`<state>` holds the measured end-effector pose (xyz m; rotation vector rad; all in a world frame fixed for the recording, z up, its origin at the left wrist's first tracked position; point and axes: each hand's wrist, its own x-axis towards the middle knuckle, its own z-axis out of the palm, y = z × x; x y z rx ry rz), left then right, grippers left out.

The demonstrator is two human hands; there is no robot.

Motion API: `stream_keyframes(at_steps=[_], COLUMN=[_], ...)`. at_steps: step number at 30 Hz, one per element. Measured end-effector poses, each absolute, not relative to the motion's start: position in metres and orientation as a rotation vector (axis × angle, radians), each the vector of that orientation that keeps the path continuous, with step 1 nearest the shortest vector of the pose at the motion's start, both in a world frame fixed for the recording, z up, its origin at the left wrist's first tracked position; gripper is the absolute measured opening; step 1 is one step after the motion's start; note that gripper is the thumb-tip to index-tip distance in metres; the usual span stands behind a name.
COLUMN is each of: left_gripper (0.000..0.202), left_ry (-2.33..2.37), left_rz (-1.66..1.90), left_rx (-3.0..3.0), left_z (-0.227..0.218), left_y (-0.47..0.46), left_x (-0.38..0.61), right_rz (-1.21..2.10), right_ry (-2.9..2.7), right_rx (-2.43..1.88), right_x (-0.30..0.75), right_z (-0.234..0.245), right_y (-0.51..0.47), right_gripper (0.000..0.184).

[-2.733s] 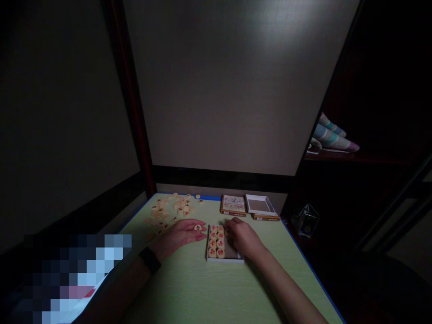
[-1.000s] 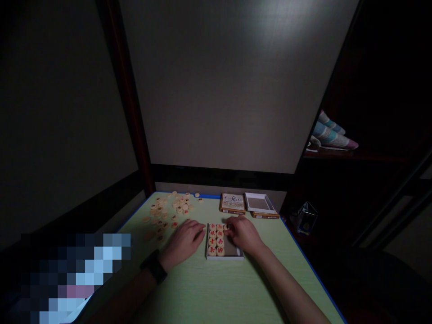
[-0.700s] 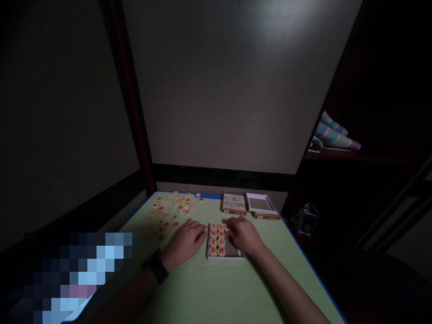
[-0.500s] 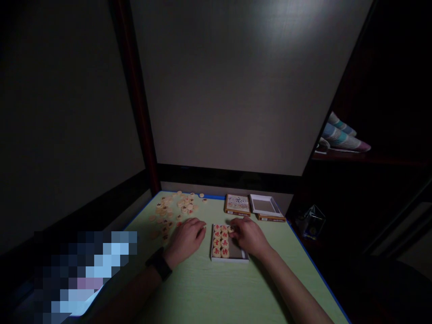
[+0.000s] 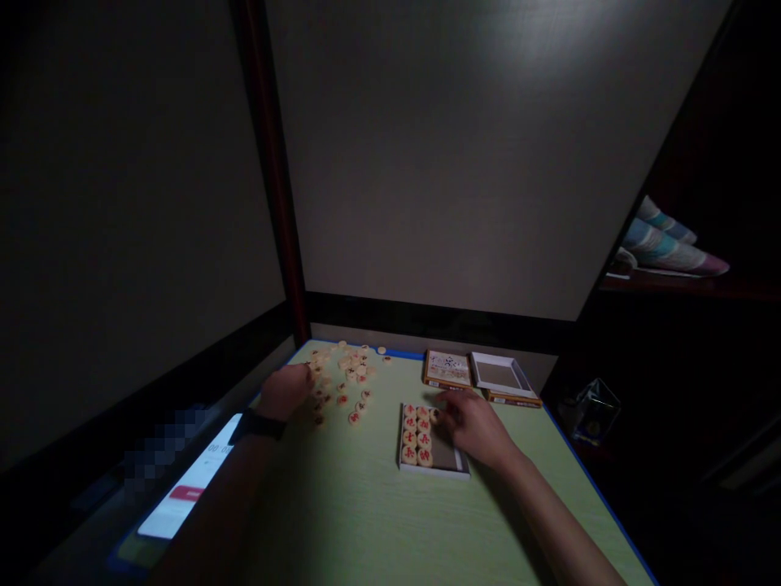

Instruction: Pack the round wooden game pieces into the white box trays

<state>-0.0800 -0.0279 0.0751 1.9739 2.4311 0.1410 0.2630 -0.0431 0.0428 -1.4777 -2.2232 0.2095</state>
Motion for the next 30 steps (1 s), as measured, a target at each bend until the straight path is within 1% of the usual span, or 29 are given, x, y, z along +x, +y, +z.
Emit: stream_keyframes(at_steps=[5, 10, 17, 22, 30], left_gripper=[0.024, 0.020, 0.011, 0.007, 0.012], left_ry=[2.265, 2.031, 1.968, 1.884, 1.930], left_rz=[0.012, 0.009, 0.041, 0.034, 0.109], left_rx=[2.012, 2.040, 2.039, 1.987, 2.061], left_z=[0.080, 0.076, 0.068, 0.067, 0.065], left_y=[-0.034, -0.037, -0.032, -0.031, -0.029], left_x=[-0.093, -0.101, -0.104, -0.105, -0.106], right_rz=[0.197, 0.183, 0.187, 0.174, 0.199], right_ry=[-2.189, -2.191, -2.179, -2.199, -2.193], right_rx=[-1.482, -1.459, -1.438, -1.440, -1.429], right_x=[0.266, 0.267, 0.267, 0.268, 0.269], right_z=[0.038, 0.038, 0.037, 0.037, 0.034], right_y=[-0.038, -0.037, -0.038, -0.038, -0.036], right_gripper=[0.033, 0.033, 0.026, 0.026, 0.025])
